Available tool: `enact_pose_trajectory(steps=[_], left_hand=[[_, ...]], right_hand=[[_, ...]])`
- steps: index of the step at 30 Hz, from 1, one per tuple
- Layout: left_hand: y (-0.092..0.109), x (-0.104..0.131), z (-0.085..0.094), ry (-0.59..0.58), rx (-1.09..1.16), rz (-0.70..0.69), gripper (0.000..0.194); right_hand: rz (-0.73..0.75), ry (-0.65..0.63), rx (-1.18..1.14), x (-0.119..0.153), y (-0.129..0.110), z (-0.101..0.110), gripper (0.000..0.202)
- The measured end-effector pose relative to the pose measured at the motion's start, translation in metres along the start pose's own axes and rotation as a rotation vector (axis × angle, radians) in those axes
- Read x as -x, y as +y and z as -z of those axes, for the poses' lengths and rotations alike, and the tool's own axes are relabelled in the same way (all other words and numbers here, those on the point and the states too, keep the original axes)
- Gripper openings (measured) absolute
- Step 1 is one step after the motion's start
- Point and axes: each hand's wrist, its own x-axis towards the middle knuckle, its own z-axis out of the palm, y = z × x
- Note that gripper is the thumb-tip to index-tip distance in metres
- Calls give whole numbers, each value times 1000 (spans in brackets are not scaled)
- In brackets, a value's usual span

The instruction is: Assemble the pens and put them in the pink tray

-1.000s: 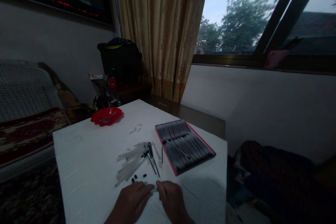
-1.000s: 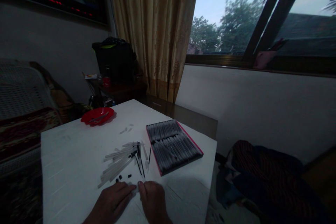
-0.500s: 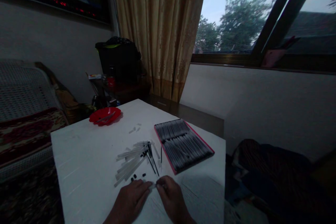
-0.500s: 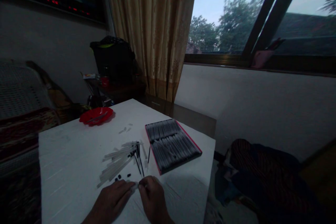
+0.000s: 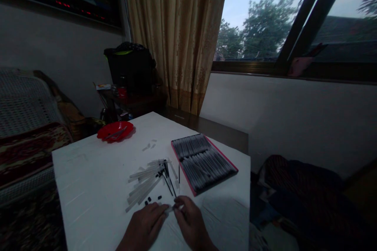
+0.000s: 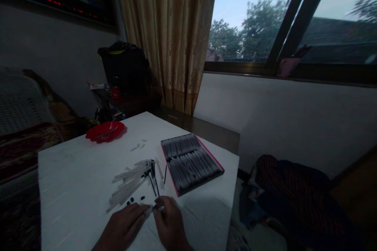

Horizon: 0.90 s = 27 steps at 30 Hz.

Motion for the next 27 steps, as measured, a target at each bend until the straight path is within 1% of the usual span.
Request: enact_pose_trajectory(steps=[3,6,11,14,16,18,19,21,23,27], left_hand=[[0,0,0,-5,-9,0,24],[-1,1,-1,4,-28,-7,24],[0,2,-2,26,-63,-55,25],[0,2,-2,71,-81,-73,25],[0,2,-1,81,-70,-64,25],[-2,2,-1,83,-58,-44,26],[-2,2,-2,84,-55,-38,26],[-3,2,-2,93,-56,-35,26],[-2,2,-2,105,-58,-40,26],[0,0,0,107,-64,-31,26]], right_hand=[[-23,-25,4,0,1,1,14],[-38,4,82,0,4,-1,12],[-7,18,230,0,6,-7,35],[-4,16,235,-1,4,-7,40],[3,30,175,-1,1,-4,33],[-1,33,74,-1,-3,0,18],[-9,25,30,-1,-5,1,13],[-31,-2,-12,-1,-7,4,13],[-44,-14,-1,-1,-8,4,12],[-68,16,14,-1,-4,0,14]])
